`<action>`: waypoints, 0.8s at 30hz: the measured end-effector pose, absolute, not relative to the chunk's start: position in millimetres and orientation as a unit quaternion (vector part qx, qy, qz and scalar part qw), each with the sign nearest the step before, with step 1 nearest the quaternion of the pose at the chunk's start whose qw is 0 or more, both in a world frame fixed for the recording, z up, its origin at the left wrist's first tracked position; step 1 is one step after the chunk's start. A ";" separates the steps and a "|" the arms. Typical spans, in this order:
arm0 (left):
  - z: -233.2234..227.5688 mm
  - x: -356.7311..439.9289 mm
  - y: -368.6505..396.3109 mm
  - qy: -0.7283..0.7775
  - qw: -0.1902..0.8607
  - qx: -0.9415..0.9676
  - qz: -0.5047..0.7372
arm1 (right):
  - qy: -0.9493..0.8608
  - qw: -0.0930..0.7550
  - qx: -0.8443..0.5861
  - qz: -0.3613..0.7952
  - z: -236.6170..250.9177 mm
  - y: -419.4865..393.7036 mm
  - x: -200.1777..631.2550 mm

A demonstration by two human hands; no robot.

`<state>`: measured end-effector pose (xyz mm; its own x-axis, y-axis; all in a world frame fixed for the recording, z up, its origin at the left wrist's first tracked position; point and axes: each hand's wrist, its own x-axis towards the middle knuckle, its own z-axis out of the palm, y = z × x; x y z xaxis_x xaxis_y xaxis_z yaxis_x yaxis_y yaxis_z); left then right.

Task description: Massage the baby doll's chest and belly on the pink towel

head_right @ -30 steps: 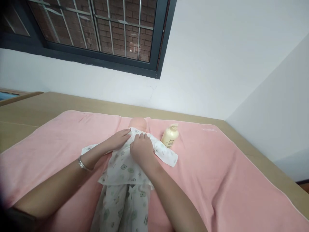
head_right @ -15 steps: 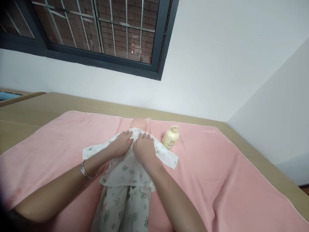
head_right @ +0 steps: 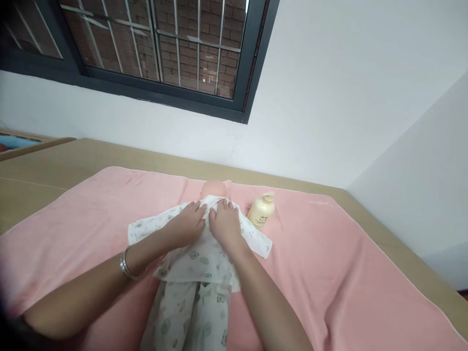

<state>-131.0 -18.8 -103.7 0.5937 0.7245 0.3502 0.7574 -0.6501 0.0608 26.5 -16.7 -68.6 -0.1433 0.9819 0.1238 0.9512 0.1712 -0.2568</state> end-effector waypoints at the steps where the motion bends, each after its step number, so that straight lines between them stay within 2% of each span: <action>1: -102.8 -130.7 -15.5 -0.419 0.049 -0.890 -0.172 | -0.753 0.123 -0.645 0.041 -70.4 -21.7 21.9; 7: -104.5 -131.0 7.9 -0.519 -0.028 -0.832 -0.193 | -0.773 0.102 -0.626 -0.017 -79.3 -50.0 -0.8; 12: -101.3 -128.4 2.9 -0.551 -0.059 -0.808 -0.199 | -0.780 0.155 -0.606 0.035 -77.6 -25.5 21.1; 17: -76.1 -129.7 -8.9 -0.543 -0.138 -0.801 -0.213 | -0.762 0.205 -0.606 0.098 -67.9 -9.1 42.2; 22: -52.2 -134.8 -17.2 -0.558 -0.187 -0.761 -0.274 | -0.753 0.266 -0.598 0.072 -54.6 -27.6 30.7; 24: -46.3 -136.6 -19.6 -0.560 -0.192 -0.752 -0.290 | -0.768 0.256 -0.584 0.062 -57.6 -32.5 23.1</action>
<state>-136.6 -19.6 -46.3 0.2043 0.9536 0.2210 0.7311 -0.2988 0.6134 23.1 -32.5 -57.6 -0.1864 0.9286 0.3209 0.8651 0.3100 -0.3944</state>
